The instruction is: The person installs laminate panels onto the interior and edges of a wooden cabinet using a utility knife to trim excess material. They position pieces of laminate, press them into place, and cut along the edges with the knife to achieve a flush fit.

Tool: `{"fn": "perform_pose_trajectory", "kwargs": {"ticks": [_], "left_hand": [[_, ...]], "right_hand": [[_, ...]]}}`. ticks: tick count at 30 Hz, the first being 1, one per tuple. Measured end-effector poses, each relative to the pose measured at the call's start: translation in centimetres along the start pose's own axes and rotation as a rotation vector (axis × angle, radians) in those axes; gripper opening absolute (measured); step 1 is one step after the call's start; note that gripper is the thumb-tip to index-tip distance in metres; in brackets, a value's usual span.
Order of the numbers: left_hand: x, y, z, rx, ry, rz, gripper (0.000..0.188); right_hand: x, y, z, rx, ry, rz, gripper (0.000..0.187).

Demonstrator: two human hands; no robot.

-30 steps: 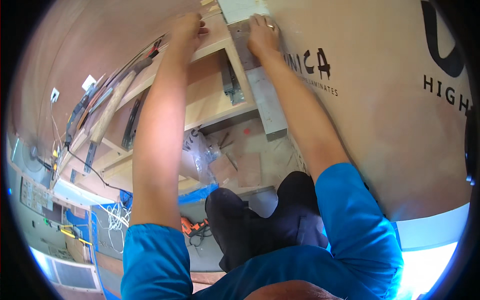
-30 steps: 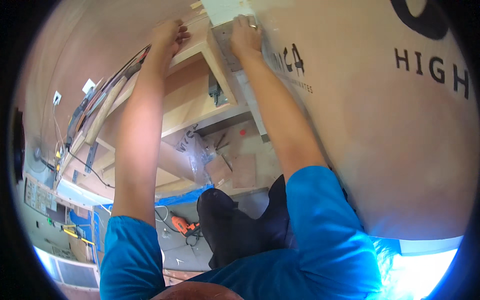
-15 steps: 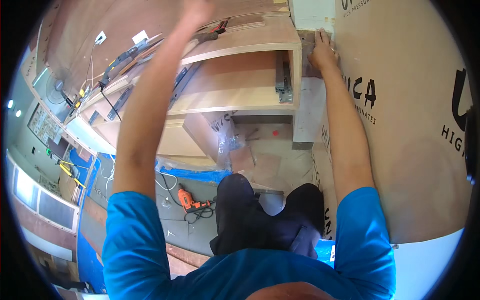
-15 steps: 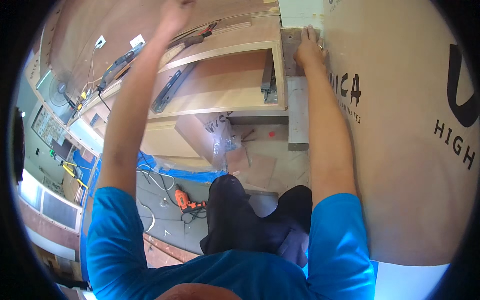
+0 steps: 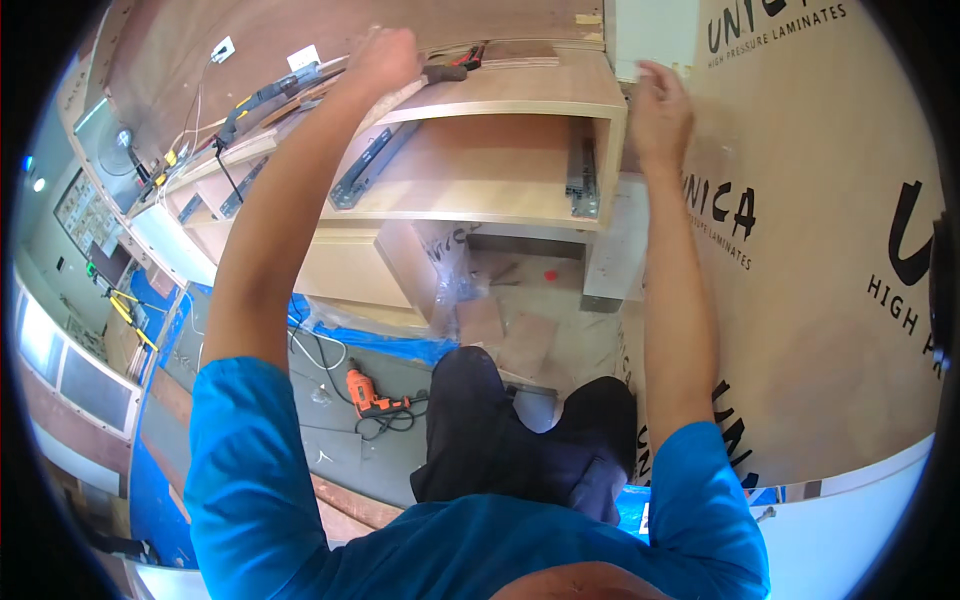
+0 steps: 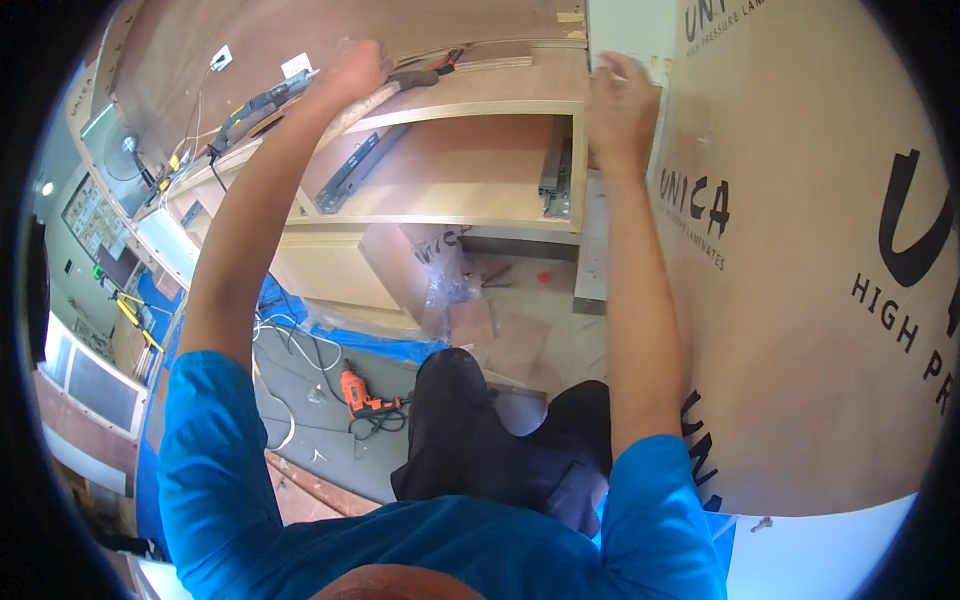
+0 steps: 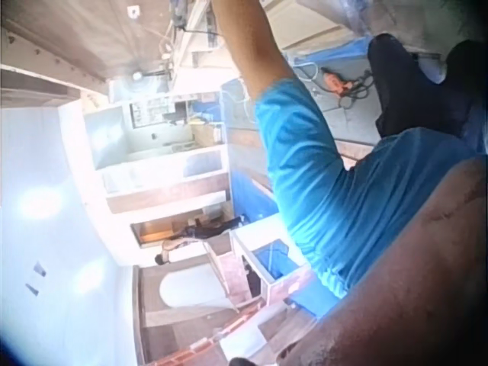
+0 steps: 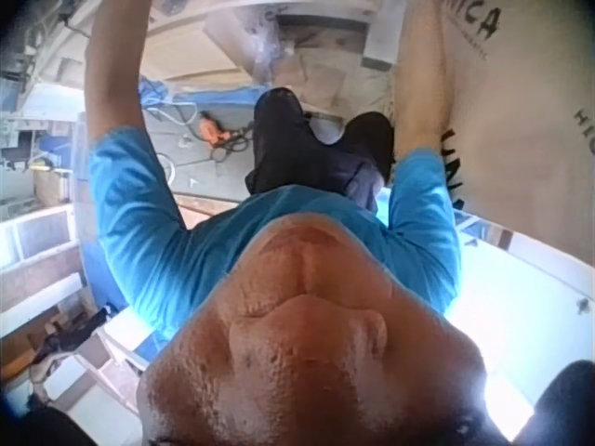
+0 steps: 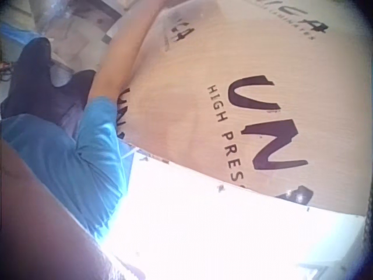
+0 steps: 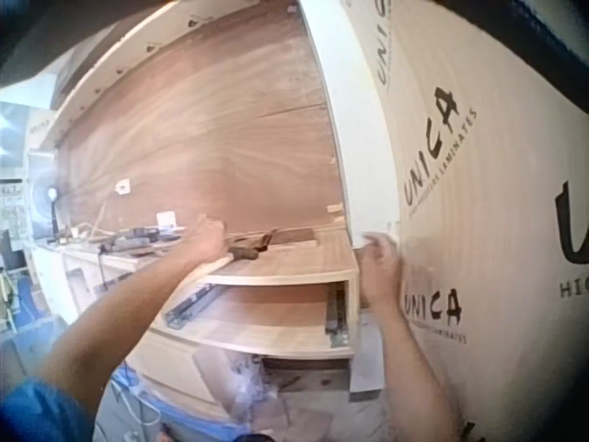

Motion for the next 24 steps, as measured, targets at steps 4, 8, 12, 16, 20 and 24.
{"fn": "perform_pose_trajectory", "kwargs": {"ticks": [4, 8, 12, 16, 20, 24], "left_hand": [[3.4, -5.3, -5.2, -0.039, 0.087, 0.451, 0.047], [6.7, -10.0, -8.3, -0.151, -0.019, 0.225, 0.041], [8.7, -12.2, -9.4, -0.310, -0.170, 0.127, 0.035], [7.1, -11.6, -9.7, -0.271, -0.030, 0.169, 0.034], [5.8, -10.9, -8.4, -0.270, -0.086, 0.089, 0.035], [6.8, -10.7, -8.0, -0.317, -0.109, 0.379, 0.039]], "right_hand": [[-4.2, -2.8, 6.2, -0.295, 0.441, 0.491, 0.031], [-3.9, -2.6, 7.2, -0.267, 0.412, 0.440, 0.045], [-3.6, -2.3, 6.8, -0.263, 0.406, 0.415, 0.045], [-3.5, -2.6, 6.9, -0.316, 0.367, 0.391, 0.045], [-3.9, -2.4, 6.9, -0.285, 0.366, 0.390, 0.044], [-4.3, -2.0, 6.9, -0.270, 0.339, 0.386, 0.044]]}}
Point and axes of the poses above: each hand's wrist, its own z-axis away from the middle knuckle, its own y-axis out of the back of the hand, x = y × z, the point moved 6 cm from there along -z, towards the middle knuckle, and after that the axes turned 14 degrees about x, right-handed, at the moved point
